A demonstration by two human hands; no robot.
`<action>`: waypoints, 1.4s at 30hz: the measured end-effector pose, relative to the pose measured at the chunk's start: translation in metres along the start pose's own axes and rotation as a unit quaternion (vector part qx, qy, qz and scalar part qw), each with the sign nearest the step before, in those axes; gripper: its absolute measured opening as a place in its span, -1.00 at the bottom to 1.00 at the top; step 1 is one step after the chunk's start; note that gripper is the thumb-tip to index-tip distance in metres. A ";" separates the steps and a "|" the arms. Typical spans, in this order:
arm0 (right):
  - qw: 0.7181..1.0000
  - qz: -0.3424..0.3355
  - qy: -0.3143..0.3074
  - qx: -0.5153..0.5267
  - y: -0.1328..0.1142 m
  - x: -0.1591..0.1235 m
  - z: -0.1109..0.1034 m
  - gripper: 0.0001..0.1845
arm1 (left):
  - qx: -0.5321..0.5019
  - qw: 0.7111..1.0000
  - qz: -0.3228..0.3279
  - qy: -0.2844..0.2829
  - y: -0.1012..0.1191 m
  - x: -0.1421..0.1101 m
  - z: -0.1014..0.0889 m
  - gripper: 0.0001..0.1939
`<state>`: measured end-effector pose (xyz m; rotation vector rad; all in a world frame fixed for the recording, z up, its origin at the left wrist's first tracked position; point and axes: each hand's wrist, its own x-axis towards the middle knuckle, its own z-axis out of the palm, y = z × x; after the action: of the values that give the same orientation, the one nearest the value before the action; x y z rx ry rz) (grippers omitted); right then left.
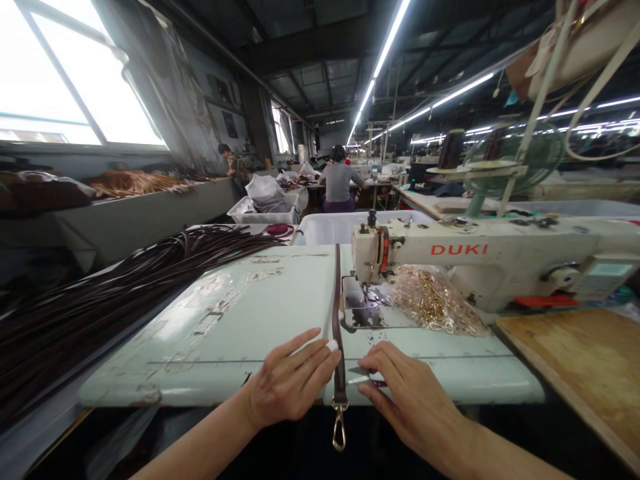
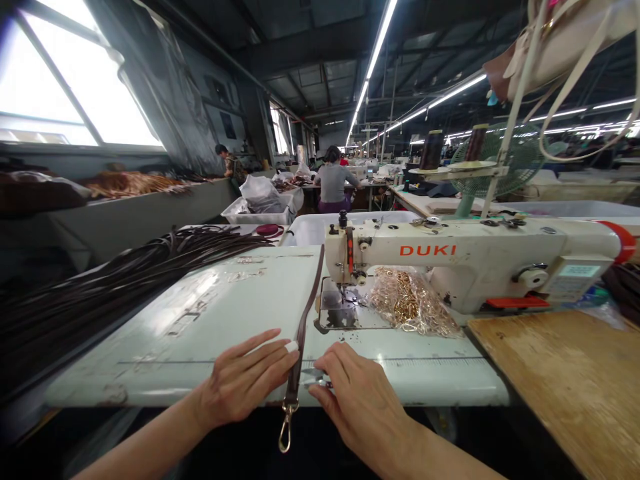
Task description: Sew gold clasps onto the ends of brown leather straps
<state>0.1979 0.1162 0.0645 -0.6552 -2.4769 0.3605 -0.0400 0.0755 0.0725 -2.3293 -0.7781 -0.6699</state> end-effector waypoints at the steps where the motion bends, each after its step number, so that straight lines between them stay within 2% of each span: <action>1: 1.000 -0.003 0.003 0.003 0.000 0.000 0.001 -0.85 | 0.001 1.000 -0.001 0.000 0.001 0.000 0.000 -0.70; 9: 1.000 -0.002 0.011 0.008 -0.002 0.001 0.006 -0.88 | -0.011 1.000 -0.015 0.022 0.005 0.002 -0.002 -0.75; 20: 0.999 -0.021 0.032 -0.012 -0.004 0.002 0.015 -0.91 | -0.037 0.998 -0.041 0.002 0.008 0.006 -0.003 -0.77; 22: 0.999 -0.012 0.038 0.020 -0.006 0.003 0.017 -0.89 | -0.046 0.997 -0.054 0.005 0.010 0.006 -0.003 -0.78; 24: 0.994 0.023 0.045 0.101 -0.010 0.005 0.020 -0.89 | -0.054 0.996 -0.072 0.014 0.011 0.006 -0.002 -0.78; 28: 0.941 0.128 0.053 0.309 -0.020 0.006 0.027 -0.83 | -0.070 0.991 -0.109 0.035 0.011 0.007 -0.002 -0.77; 32: 0.908 0.187 0.096 0.362 -0.021 0.004 0.035 -0.75 | -0.077 0.987 -0.137 0.039 0.013 0.007 -0.001 -0.74; 35: 0.876 0.238 0.046 0.418 -0.018 0.005 0.039 -0.68 | -0.075 0.988 -0.132 0.030 0.017 0.008 0.002 -0.75; 37: 0.837 0.263 0.009 0.480 -0.018 0.005 0.041 -0.64 | -0.089 0.988 -0.121 0.021 0.019 0.010 0.006 -0.77; 39: 0.801 0.287 0.000 0.525 -0.019 0.004 0.042 -0.62 | -0.132 0.985 -0.115 0.001 0.019 0.012 0.009 -0.79; 42: 0.770 0.323 -0.026 0.550 -0.020 -0.001 0.039 -0.65 | -0.252 0.953 -0.156 -0.069 0.018 0.013 0.010 -0.80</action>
<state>0.1688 0.0944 0.0395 -0.8888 -1.5139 1.8909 -0.0168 0.0746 0.0668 -2.7609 -1.1669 -0.9392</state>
